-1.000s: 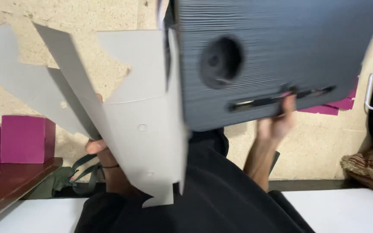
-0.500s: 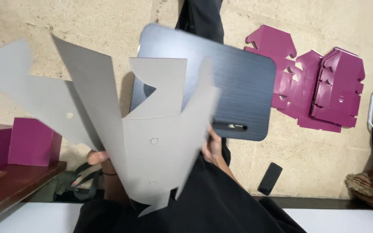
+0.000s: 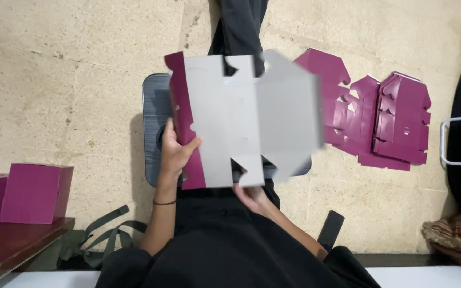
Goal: Fold a cardboard box template into its final shape
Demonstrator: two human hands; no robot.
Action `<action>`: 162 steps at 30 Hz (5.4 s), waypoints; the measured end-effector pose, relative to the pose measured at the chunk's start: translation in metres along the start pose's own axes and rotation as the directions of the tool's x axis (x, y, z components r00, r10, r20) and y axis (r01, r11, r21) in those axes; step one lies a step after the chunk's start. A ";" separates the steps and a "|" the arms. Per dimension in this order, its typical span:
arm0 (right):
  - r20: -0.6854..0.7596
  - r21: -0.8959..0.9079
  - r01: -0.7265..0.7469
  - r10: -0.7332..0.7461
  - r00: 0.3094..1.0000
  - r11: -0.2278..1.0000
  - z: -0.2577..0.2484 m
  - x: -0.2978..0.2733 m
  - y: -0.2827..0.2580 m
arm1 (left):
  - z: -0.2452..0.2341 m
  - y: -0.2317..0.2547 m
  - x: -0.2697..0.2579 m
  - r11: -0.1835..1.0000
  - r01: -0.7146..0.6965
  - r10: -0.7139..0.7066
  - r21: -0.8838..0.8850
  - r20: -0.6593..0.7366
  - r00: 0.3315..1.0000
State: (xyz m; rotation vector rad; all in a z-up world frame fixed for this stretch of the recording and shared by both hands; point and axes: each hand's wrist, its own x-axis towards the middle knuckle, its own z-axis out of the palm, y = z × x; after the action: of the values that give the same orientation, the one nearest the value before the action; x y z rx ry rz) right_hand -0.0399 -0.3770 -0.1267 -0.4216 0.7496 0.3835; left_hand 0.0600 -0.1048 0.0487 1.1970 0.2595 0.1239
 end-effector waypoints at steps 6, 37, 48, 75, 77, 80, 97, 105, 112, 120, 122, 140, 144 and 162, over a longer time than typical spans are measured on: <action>-0.004 0.004 -0.234 0.234 0.972 0.972 0.112 -0.080 -0.029 | -0.036 0.008 0.012 0.889 0.120 -0.053 0.442 -0.159 0.986; 0.289 -0.956 0.116 -0.790 0.540 -0.270 0.075 0.046 -0.229 | -0.019 0.024 0.028 0.480 -0.024 0.089 0.877 -0.022 0.996; 0.316 -0.949 0.117 -0.900 0.301 -0.294 0.103 0.002 -0.171 | -0.022 0.036 0.025 0.568 0.062 -0.010 0.820 -0.068 0.998; 0.748 -0.582 0.185 -0.432 0.504 -0.792 0.184 0.003 -0.138 | 0.107 -0.033 0.092 0.073 -0.713 -0.008 0.697 0.716 0.698; 0.736 -0.575 0.135 -0.437 0.517 -0.807 0.188 0.022 -0.148 | 0.106 -0.037 0.091 0.061 -0.721 -0.033 0.691 0.723 0.690; 0.621 -0.681 0.118 -0.485 0.615 -0.723 0.201 0.056 -0.159 | 0.105 -0.032 0.092 0.083 -0.702 -0.079 0.707 0.707 0.702; 0.731 -0.672 0.391 -0.476 0.489 -0.629 0.231 0.029 -0.156 | 0.114 -0.044 0.119 0.025 -0.691 -0.015 0.722 0.692 0.722; 0.723 -0.679 0.300 -0.539 0.432 -0.670 0.241 0.033 -0.128 | 0.105 -0.078 0.152 0.051 -0.732 0.130 0.680 0.722 0.680; 0.782 -0.615 0.439 -0.434 0.447 -0.656 0.221 0.049 -0.147 | 0.102 -0.058 0.140 0.142 -0.747 0.159 0.649 0.730 0.664; 0.809 -0.580 0.721 -0.374 0.454 -0.379 0.224 0.036 -0.163 | 0.102 -0.057 0.138 0.168 -0.727 0.119 0.666 0.719 0.685; 0.820 -0.568 0.717 -0.356 0.449 -0.405 0.222 0.038 -0.165 | 0.103 -0.057 0.138 0.169 -0.726 0.105 0.667 0.720 0.686; 0.864 -0.487 0.399 -0.365 0.346 -0.777 0.224 0.035 -0.164 | 0.105 -0.034 0.131 0.145 -0.760 0.009 0.634 0.767 0.642; 0.800 -0.544 0.376 -0.330 0.501 -0.750 0.219 0.044 -0.167 | 0.105 -0.039 0.133 0.163 -0.736 0.000 0.657 0.746 0.666; 0.788 -0.589 0.420 -0.374 0.490 -0.690 0.208 0.068 -0.179 | 0.104 -0.040 0.136 0.221 -0.711 -0.031 0.668 0.733 0.679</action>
State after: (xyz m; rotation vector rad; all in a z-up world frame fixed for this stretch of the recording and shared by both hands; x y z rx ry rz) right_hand 0.2090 -0.4134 0.0015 -2.5147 -0.3089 -0.2579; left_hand 0.2169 -0.1816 0.0286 2.4587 -0.7403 -0.0392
